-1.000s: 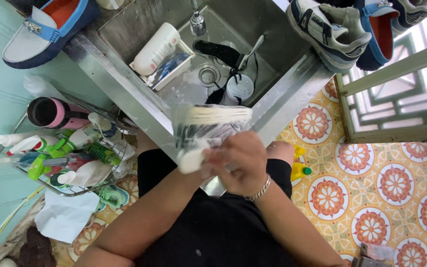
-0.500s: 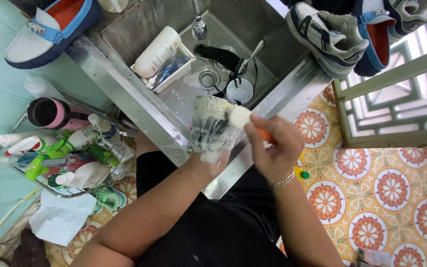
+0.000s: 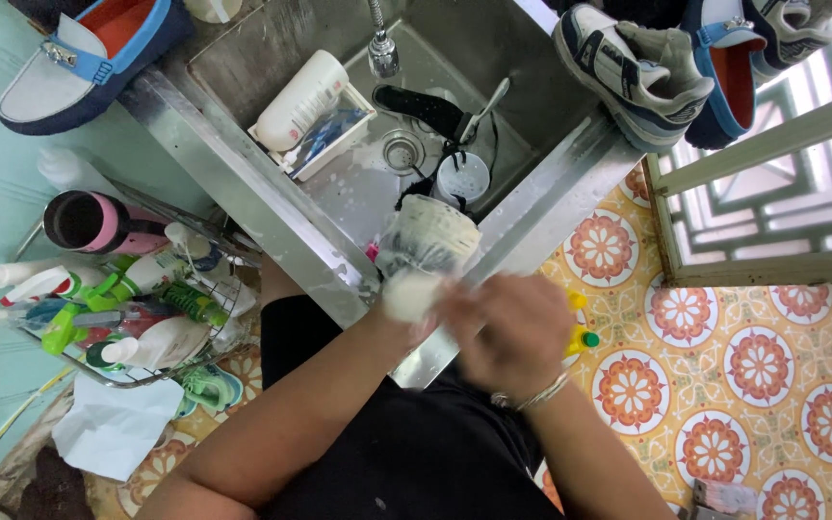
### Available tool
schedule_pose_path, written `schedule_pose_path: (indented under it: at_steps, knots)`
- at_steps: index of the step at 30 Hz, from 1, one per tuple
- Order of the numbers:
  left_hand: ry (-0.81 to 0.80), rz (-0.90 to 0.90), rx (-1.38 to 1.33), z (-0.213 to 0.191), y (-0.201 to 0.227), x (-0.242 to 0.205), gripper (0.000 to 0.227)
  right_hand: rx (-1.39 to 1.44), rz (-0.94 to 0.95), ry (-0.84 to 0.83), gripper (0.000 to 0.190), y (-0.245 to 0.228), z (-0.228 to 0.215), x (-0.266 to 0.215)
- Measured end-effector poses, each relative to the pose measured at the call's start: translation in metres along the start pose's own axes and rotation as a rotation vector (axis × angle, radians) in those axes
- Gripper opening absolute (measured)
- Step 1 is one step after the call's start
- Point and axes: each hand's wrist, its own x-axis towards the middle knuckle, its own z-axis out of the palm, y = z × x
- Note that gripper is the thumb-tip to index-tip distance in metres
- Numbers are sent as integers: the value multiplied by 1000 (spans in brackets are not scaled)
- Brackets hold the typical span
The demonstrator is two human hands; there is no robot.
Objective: Scrubbing and rinsing multiple shoes in a sink using a brush and soap.
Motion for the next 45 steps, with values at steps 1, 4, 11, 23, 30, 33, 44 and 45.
schedule_pose_path:
  at_steps: [1,4,11,23,30,33,44,45]
  knots:
    - [4,-1,-6,-7,-4,-2,61,1,4,-6,16,9,1,-10]
    - [-72,-58,-49,-26,-6,-3,56,50,340,147,12,18,4,-27]
    - [-39,281,1002,62,17,-10,50,-155,219,65,17,15,-7,-42]
    - [-213,59,2895,180,81,-45,25,464,1000,149,28,79,34,-121]
    - [-418,-218,2953,143,61,-47,11,292,1020,-39,27,68,41,-96]
    - [-454,-70,2902,141,55,-48,11,96,760,-131,26,56,43,-84]
    - [42,-280,2579,147,44,-53,20,152,608,-294,23,30,27,-57]
    - [493,-226,2073,154,45,-55,36,188,505,-311,25,21,24,-53]
